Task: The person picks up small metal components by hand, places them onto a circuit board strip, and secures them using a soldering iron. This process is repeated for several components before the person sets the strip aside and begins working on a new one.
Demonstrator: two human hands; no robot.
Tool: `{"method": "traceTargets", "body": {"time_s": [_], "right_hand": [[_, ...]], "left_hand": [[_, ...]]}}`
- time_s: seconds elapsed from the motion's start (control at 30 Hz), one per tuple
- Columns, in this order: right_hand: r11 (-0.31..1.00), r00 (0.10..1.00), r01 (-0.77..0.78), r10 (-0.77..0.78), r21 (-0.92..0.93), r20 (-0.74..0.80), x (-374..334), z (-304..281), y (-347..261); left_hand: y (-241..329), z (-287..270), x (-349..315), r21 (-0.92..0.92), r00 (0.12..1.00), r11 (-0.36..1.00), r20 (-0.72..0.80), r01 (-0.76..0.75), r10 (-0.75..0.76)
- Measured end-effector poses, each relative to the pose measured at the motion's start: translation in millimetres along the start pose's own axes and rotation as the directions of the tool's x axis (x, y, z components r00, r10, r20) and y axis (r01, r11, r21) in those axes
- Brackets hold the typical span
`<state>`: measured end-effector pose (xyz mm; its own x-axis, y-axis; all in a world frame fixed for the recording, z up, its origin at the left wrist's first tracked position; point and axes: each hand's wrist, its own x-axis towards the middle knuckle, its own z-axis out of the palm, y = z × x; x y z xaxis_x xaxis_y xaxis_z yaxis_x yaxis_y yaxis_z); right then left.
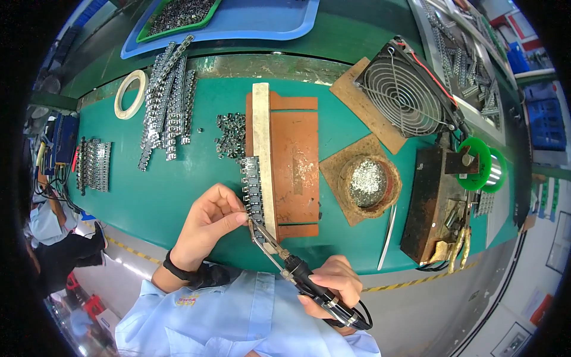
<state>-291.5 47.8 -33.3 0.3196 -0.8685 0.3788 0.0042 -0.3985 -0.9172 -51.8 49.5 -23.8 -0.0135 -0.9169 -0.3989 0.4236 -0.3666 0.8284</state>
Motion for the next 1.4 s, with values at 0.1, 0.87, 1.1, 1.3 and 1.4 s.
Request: {"method": "traceTargets", "body": {"time_s": [0.1, 0.87, 1.1, 1.3, 1.4], "right_hand": [[1.000, 1.000, 0.004, -0.004, -0.003, -0.003, 0.1, 0.7, 0.0], [0.990, 0.888, -0.135, 0.104, -0.037, -0.449, -12.7, 5.1, -6.2], [0.986, 0.983, -0.164, 0.166, 0.033, -0.077, 3.8, 7.2, -13.2], [0.993, 0.994, -0.105, 0.106, 0.045, -0.012, 12.1, 5.8, -9.5], [0.993, 0.994, -0.106, 0.107, 0.044, -0.003, 11.9, 6.3, -8.1]], "left_hand": [[1.0, 0.1, 0.0, 0.020, 1.000, 1.000, -0.005, -0.003, 0.003], [1.5, 1.8, 0.6, -0.030, 1.000, 0.999, 0.014, 0.012, -0.012], [0.3, 0.3, 3.0, 0.050, 0.998, 0.998, 0.021, 0.050, -0.051], [-0.2, -0.4, 3.3, 0.053, 0.999, 0.998, 0.028, 0.041, -0.042], [-1.4, -0.4, 3.5, 0.057, 0.999, 0.998, 0.017, 0.040, -0.041]]}}
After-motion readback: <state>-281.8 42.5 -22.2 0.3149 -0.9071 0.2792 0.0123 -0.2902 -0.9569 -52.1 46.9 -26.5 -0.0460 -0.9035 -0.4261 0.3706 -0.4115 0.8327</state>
